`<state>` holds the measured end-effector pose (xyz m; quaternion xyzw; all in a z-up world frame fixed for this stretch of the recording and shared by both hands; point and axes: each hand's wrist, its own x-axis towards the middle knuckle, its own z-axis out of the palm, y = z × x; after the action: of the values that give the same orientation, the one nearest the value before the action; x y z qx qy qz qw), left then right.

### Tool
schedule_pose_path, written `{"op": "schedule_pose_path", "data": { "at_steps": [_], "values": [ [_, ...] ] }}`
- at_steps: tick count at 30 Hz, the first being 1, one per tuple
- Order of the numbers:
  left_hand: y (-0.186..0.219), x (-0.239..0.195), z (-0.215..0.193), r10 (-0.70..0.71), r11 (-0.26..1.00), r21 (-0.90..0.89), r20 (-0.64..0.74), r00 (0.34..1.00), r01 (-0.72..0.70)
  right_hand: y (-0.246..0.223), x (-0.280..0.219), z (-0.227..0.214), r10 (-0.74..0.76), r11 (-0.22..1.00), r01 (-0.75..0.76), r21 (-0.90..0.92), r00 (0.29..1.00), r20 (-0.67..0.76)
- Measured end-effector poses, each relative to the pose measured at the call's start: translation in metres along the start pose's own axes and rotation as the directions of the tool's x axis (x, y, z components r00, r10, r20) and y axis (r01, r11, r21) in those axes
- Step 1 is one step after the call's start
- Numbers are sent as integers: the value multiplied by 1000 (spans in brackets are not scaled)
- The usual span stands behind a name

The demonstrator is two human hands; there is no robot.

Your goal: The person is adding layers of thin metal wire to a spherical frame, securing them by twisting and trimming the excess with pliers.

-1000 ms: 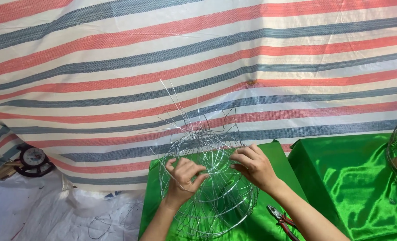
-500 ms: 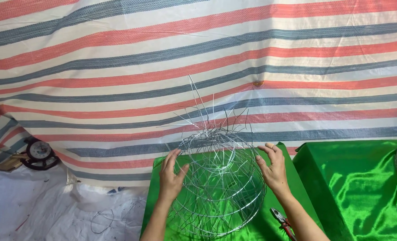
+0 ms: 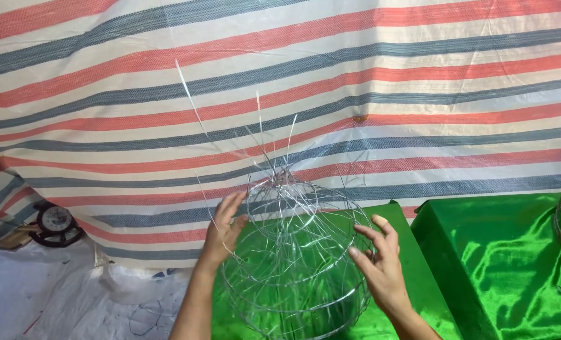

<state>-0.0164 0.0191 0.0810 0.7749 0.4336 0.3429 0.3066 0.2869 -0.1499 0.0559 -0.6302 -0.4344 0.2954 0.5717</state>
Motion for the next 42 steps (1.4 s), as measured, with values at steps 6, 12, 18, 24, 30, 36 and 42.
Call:
{"op": "schedule_pose_path", "data": {
  "at_steps": [6, 12, 18, 24, 30, 36, 42],
  "values": [
    [-19, 58, -7, 467, 881, 1, 153, 871, -473, 25, -72, 11, -46, 999, 46, 9, 998, -43],
    [-50, 87, 31, 306, 943, -212, 241, 921, -258, 156, -119, 62, -164, 950, 171, -263, 985, 49],
    [-52, 60, 27, -104, 964, -202, 312, 944, 173, 174, -123, 73, 280, 950, -283, 135, 959, 36],
    [-60, 52, 24, -51, 917, -357, 337, 940, 178, 140, -90, 21, -465, 849, 462, -256, 884, 55],
    [-85, 50, 27, 119, 909, -416, 345, 931, 38, 101, -22, -14, -515, 763, 536, -361, 842, 161],
    [-63, 37, 17, -123, 857, -482, 147, 981, 180, 45, 12, -9, -419, 475, 696, -539, 717, 557],
    [-71, 36, 18, -45, 901, -406, 263, 964, 153, 39, 70, 11, -583, -340, 763, -551, 289, 760]
  ]
}}
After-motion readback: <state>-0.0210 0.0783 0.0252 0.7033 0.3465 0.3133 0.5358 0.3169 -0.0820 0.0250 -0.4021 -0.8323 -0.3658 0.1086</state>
